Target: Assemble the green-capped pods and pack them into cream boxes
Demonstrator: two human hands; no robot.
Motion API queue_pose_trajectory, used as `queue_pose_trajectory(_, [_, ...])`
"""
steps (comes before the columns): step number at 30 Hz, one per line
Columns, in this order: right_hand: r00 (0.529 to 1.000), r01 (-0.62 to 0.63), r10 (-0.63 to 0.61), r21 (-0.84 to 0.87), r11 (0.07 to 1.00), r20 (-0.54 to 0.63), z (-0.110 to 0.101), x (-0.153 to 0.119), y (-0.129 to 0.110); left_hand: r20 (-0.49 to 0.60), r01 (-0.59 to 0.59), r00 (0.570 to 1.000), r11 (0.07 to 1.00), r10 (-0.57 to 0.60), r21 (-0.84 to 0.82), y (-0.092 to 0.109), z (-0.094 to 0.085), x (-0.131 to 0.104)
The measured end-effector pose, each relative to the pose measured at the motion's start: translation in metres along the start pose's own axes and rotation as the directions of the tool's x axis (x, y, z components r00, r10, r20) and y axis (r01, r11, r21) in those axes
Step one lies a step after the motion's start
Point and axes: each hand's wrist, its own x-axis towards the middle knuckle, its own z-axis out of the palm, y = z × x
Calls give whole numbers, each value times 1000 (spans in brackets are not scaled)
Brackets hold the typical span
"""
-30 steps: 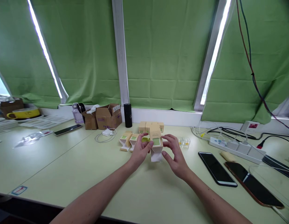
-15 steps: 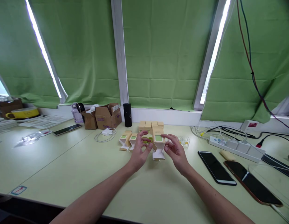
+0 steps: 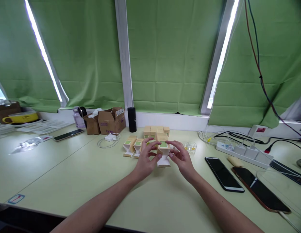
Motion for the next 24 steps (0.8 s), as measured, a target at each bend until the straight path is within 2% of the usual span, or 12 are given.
queue_pose_trajectory(10, [999,-37,36,30,999,18,1,-1,3,-58,10,998,997,-15,-81,-11,2,2])
queue_pose_trajectory(24, [999,-46,46,10,999,-26,3,-1,6,-58,11,998,998,-15,-68,-8,3,1])
